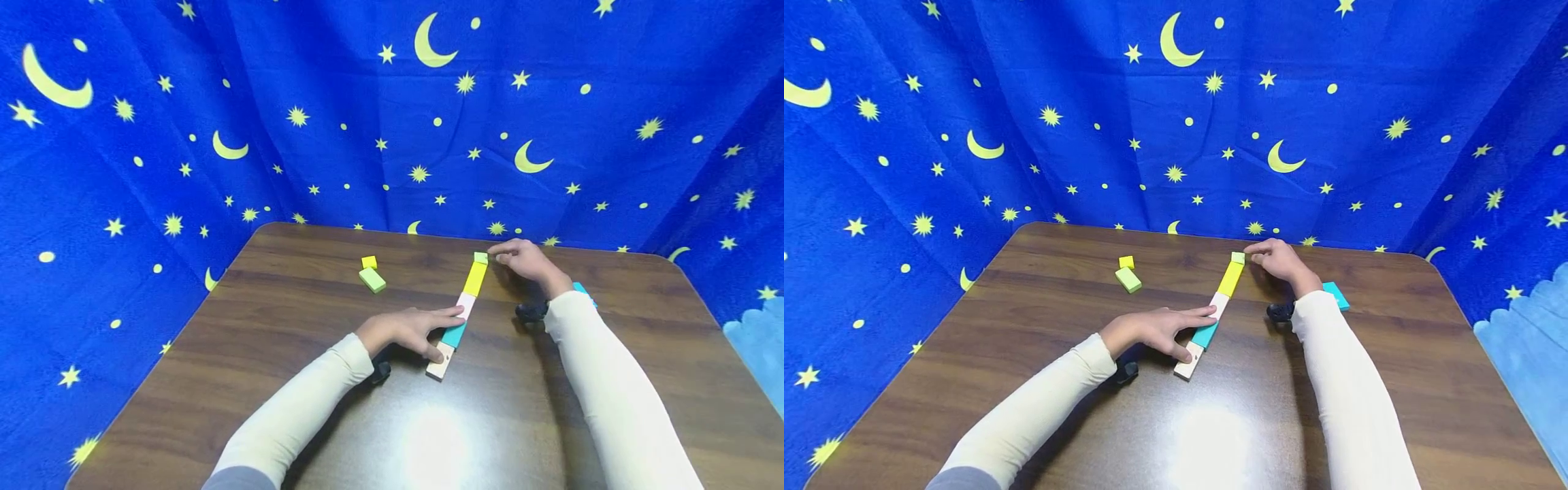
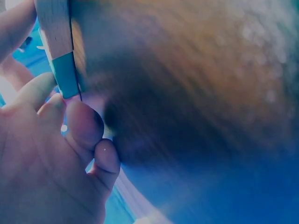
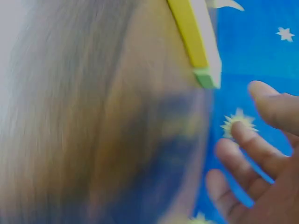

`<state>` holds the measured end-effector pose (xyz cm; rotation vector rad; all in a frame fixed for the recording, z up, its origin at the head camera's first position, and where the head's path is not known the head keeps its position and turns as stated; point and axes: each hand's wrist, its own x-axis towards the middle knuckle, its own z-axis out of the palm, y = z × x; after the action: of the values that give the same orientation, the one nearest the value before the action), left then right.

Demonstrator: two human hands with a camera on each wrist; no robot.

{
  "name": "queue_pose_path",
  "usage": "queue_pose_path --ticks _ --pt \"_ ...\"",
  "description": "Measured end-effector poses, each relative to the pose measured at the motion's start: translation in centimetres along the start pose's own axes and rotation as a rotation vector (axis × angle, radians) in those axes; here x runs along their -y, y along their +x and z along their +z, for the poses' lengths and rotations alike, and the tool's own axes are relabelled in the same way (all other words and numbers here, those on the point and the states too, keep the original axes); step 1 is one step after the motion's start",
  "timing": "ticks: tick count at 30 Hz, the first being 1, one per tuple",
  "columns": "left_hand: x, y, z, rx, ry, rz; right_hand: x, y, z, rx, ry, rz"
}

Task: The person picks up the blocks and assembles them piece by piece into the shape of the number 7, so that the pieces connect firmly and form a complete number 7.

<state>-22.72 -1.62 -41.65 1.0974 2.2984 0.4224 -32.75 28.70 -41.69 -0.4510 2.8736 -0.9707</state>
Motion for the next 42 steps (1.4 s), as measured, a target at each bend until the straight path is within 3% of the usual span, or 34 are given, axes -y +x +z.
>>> queue_pose_path --ticks 4,7,12,15,21,25,42 --pt "0.2 -0.2 0.0 -0.007 0.004 -0.016 0.7 -2.4 -2.4 0.072 -0.076 -0.037" --pt "0.2 -0.2 0.0 -0.007 0.019 -0.007 -0.1 -5.0 -3.5 0.063 -0.154 -0.069" --pt "-0.1 0.0 0.0 -0.005 0.027 0.000 -3.1 -9.8 -5.4 -0.155 -0.154 -0.116" --pt "-0.1 -0.1 0.0 -0.006 0.024 -0.004 -4.7 -11.5 -6.3 -0.251 -0.153 -0.091" --pt "0.1 -0.1 0.0 -0.016 0.037 -0.003 -6.9 -12.2 -6.1 -0.094 -0.297 0.004" --pt "0.0 -0.1 0.1 -0.014 0.031 -0.005 -7.1 -12.0 -6.0 -0.027 -0.317 0.066" --pt "0.1 0.0 0.3 -0.022 0.028 0.002 -6.6 -11.7 -5.4 -0.056 -0.309 0.118"
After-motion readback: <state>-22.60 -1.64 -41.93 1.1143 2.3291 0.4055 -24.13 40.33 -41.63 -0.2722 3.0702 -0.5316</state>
